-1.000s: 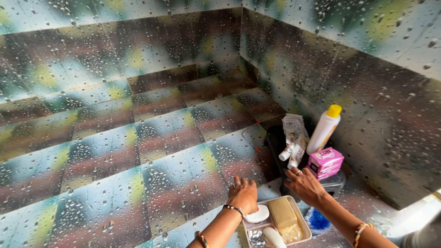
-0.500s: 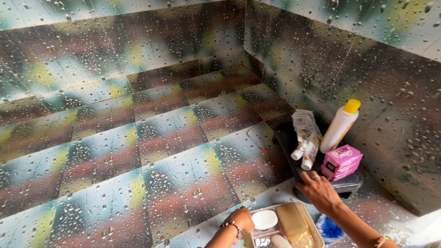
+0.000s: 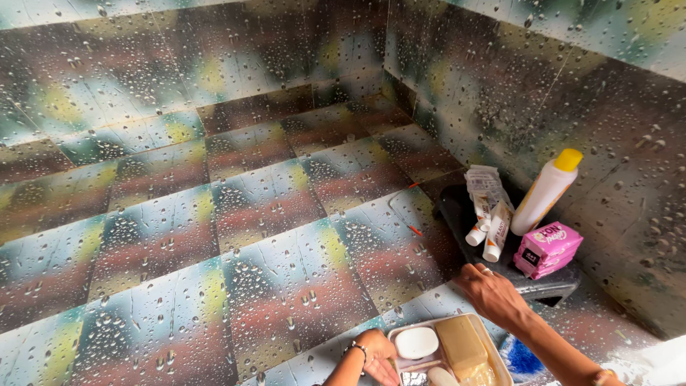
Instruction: The person cleans a bathroom by scrubbing the tiled floor with a blue brush and a black stool, then organizes toiletries from a wall shelf onto the stool. The person also handles a metal bucket and a pile of clothes on the floor.
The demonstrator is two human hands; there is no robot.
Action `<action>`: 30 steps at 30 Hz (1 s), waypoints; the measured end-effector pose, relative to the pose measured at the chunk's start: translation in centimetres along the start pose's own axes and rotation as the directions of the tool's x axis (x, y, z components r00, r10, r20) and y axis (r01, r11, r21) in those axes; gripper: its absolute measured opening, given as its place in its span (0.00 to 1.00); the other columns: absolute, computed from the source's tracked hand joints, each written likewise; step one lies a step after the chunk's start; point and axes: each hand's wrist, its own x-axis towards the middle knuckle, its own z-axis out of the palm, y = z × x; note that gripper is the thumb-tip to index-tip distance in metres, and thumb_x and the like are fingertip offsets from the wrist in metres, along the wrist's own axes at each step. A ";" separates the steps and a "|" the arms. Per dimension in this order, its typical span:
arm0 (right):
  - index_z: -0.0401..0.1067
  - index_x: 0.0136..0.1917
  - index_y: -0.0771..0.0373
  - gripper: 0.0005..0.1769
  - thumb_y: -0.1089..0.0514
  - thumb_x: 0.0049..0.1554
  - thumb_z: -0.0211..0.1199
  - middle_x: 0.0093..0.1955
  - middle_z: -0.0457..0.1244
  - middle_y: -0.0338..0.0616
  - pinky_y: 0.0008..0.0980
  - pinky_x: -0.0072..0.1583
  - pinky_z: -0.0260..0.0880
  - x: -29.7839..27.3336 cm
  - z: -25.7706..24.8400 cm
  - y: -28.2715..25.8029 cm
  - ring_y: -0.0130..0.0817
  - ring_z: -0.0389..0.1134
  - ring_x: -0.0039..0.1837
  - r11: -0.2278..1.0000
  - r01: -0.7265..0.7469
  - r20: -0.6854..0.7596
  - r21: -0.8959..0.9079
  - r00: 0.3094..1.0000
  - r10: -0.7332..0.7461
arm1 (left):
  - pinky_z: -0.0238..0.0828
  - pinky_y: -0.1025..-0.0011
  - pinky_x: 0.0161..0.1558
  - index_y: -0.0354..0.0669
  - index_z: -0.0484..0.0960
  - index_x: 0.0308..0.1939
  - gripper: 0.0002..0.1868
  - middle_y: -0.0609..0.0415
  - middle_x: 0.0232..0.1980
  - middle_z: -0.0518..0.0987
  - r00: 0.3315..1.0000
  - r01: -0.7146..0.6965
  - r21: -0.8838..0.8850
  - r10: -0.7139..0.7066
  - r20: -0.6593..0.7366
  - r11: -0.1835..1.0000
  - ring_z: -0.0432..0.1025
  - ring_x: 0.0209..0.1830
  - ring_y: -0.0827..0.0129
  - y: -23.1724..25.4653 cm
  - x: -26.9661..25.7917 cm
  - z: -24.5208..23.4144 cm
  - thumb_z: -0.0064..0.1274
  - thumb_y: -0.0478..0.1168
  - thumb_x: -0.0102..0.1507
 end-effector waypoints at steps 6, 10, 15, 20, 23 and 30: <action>0.77 0.52 0.52 0.13 0.59 0.53 0.62 0.48 0.66 0.42 0.44 0.54 0.71 4.6 3.2 -0.1 0.46 0.68 0.55 0.973 -0.165 -0.053 0.165 0.983 0.175 | 0.77 0.49 0.52 0.23 0.73 0.50 0.18 0.26 0.50 0.78 0.815 -0.220 0.293 0.340 -0.468 0.930 0.76 0.50 0.37 3.4 -4.0 2.9 0.52 0.39 0.64; 0.78 0.49 0.54 0.10 0.59 0.53 0.63 0.50 0.67 0.46 0.45 0.59 0.70 7.0 6.8 1.1 0.49 0.68 0.57 0.959 -0.148 -0.056 0.241 0.985 0.166 | 0.74 0.56 0.55 0.38 0.83 0.42 0.10 0.36 0.49 0.81 0.491 -0.237 0.633 0.653 -0.577 0.737 0.76 0.51 0.44 6.3 -7.7 4.0 0.54 0.40 0.62; 0.76 0.56 0.55 0.18 0.58 0.51 0.64 0.57 0.68 0.47 0.46 0.64 0.67 11.1 11.6 2.4 0.48 0.67 0.63 0.979 -0.031 -0.142 0.203 0.988 0.061 | 0.76 0.56 0.50 0.36 0.85 0.40 0.15 0.36 0.48 0.83 0.383 -0.107 0.664 0.647 -0.659 0.740 0.80 0.48 0.46 8.9 -9.1 1.5 0.42 0.37 0.72; 0.67 0.69 0.48 0.31 0.59 0.52 0.62 0.72 0.57 0.51 0.46 0.66 0.68 14.0 13.5 2.3 0.58 0.62 0.68 0.930 -0.314 0.111 0.191 0.948 0.297 | 0.61 0.54 0.63 0.41 0.80 0.57 0.21 0.42 0.68 0.73 0.117 0.336 0.804 0.825 -0.553 0.491 0.67 0.67 0.49 8.2 -9.0 -0.8 0.48 0.37 0.60; 0.65 0.70 0.48 0.31 0.58 0.53 0.61 0.78 0.51 0.51 0.48 0.66 0.69 15.7 14.6 2.2 0.62 0.61 0.69 0.921 -0.323 0.100 0.218 0.946 0.308 | 0.54 0.60 0.68 0.32 0.68 0.69 0.26 0.39 0.69 0.69 0.470 0.354 0.792 0.638 -0.610 0.497 0.65 0.65 0.54 8.8 -7.9 -1.6 0.47 0.36 0.67; 0.69 0.62 0.55 0.20 0.58 0.56 0.55 0.73 0.60 0.46 0.51 0.60 0.70 18.0 15.8 2.0 0.65 0.62 0.66 0.915 -0.331 0.011 0.229 0.941 0.338 | 0.59 0.62 0.63 0.34 0.83 0.52 0.17 0.43 0.57 0.80 0.564 0.451 0.784 0.544 -0.621 0.428 0.69 0.56 0.57 10.7 -8.1 -0.9 0.40 0.40 0.75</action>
